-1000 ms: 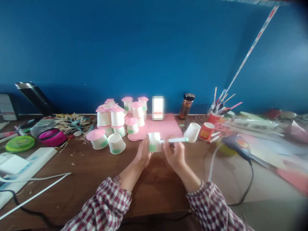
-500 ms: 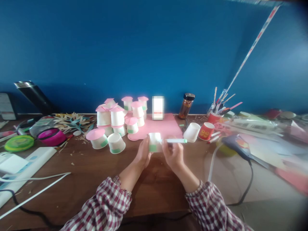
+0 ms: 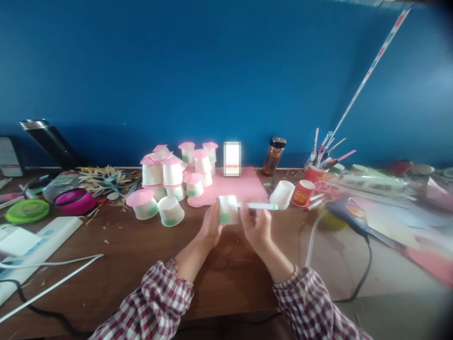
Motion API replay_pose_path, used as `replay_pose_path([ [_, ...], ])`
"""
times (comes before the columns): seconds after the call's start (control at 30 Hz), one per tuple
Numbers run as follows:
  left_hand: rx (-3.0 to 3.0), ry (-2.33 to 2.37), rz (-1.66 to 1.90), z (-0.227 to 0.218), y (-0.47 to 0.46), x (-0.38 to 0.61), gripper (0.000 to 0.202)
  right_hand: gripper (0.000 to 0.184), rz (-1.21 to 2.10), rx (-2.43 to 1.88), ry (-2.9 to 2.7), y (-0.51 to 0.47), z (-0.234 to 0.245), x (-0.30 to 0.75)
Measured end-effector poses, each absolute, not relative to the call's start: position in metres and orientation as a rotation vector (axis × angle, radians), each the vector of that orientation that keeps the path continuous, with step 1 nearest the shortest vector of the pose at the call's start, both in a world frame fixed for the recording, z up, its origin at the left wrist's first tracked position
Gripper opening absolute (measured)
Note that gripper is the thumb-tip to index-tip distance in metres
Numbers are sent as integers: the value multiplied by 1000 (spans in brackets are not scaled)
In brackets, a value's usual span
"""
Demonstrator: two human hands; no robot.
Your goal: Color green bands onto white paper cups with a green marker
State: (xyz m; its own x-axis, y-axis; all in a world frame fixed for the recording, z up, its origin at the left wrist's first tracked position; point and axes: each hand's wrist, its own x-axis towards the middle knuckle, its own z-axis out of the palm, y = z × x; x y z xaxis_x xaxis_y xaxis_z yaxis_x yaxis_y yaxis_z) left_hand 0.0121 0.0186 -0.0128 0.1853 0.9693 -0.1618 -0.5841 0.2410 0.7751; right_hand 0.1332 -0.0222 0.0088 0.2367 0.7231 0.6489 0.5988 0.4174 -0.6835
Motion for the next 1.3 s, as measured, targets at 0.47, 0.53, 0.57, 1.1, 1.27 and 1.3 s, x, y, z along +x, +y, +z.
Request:
replay_pose_path([
  [0.47, 621, 805, 1221, -12, 18, 12, 46, 17, 106, -1267, -1493, -22, 7, 132],
  [0.53, 628, 802, 1224, -10, 17, 12, 41, 17, 119, -1264, -1489, -23, 7, 132],
  [0.57, 631, 801, 1228, -10, 17, 12, 38, 16, 127, -1260, -1489, -23, 7, 131],
  [1.1, 625, 783, 1235, -13, 19, 12, 42, 16, 111, -1261, -1418, -21, 8, 132],
  [1.27, 630, 764, 1242, -14, 18, 12, 51, 16, 113, -1269, -1382, -21, 10, 132],
  [1.3, 637, 754, 1241, -13, 18, 12, 52, 16, 116, -1271, -1382, -21, 10, 132],
])
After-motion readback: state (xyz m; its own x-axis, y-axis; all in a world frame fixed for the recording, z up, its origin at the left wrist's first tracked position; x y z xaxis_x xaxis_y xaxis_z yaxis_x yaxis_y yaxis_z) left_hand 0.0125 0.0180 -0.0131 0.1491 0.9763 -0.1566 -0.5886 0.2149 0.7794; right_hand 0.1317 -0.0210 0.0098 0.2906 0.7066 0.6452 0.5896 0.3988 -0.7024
